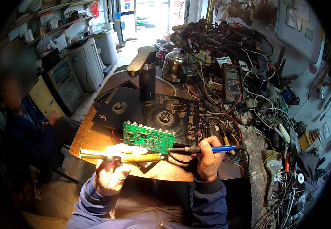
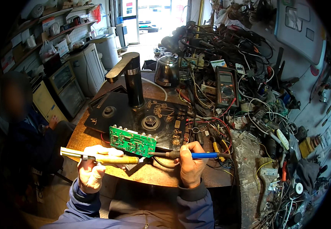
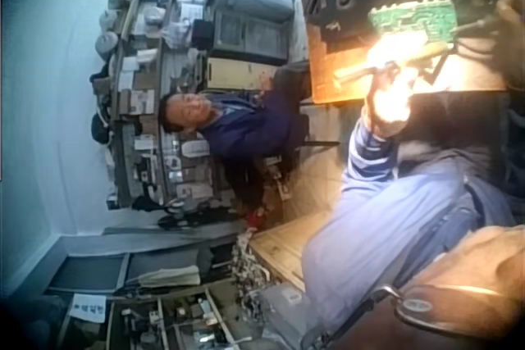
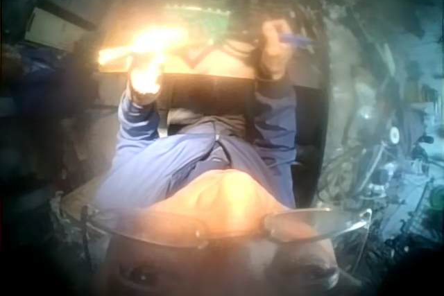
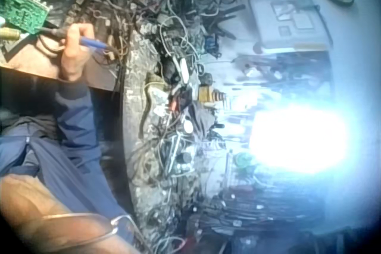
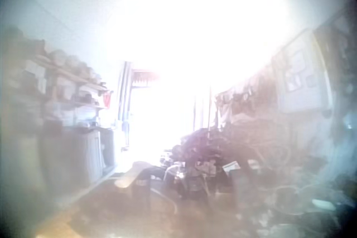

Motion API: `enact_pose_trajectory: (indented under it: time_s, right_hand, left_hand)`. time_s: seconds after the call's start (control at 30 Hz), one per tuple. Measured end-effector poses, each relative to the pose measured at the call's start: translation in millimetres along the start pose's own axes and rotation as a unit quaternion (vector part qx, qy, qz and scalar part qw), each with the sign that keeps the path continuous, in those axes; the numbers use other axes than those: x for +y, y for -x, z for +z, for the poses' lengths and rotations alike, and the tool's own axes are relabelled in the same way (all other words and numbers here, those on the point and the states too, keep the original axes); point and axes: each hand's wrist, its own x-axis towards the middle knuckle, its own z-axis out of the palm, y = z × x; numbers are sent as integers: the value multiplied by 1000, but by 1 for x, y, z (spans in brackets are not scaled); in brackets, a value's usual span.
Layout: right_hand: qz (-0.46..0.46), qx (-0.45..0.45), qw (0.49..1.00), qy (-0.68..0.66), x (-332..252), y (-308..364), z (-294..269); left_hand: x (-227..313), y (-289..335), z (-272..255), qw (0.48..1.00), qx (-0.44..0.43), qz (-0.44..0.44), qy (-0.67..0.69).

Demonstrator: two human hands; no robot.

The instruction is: The person uses a soldering iron and a desoldering pump to remove components from a green circuit board. They repeatedly heat solder joints and use the pump to extract molten solder, working across multiple points on the board.

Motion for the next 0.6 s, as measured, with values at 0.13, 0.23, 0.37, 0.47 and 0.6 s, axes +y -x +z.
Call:
enact_pose_trajectory:
  time_s: [0.13,0.23,0.37,0.47,0.6]
  right_hand:
    - [3,1,1000,2,0,0,-1]
    - [0,8,1000,2,0,0,1]
    - [3,17,1000,20,-5,-2,3]
    - [6,29,999,20,-1,-1,0]
    - [-1,20,1000,-13,-3,-1,3]
  left_hand:
    - [-1,0,-1,997,5,-18,72]
    - [-6,4,-2,997,22,-36,69]
    - [-10,-6,-7,999,2,-28,-35]
    - [-16,-14,-6,994,3,-93,65]
    - [-21,-15,-7,988,-6,-119,103]
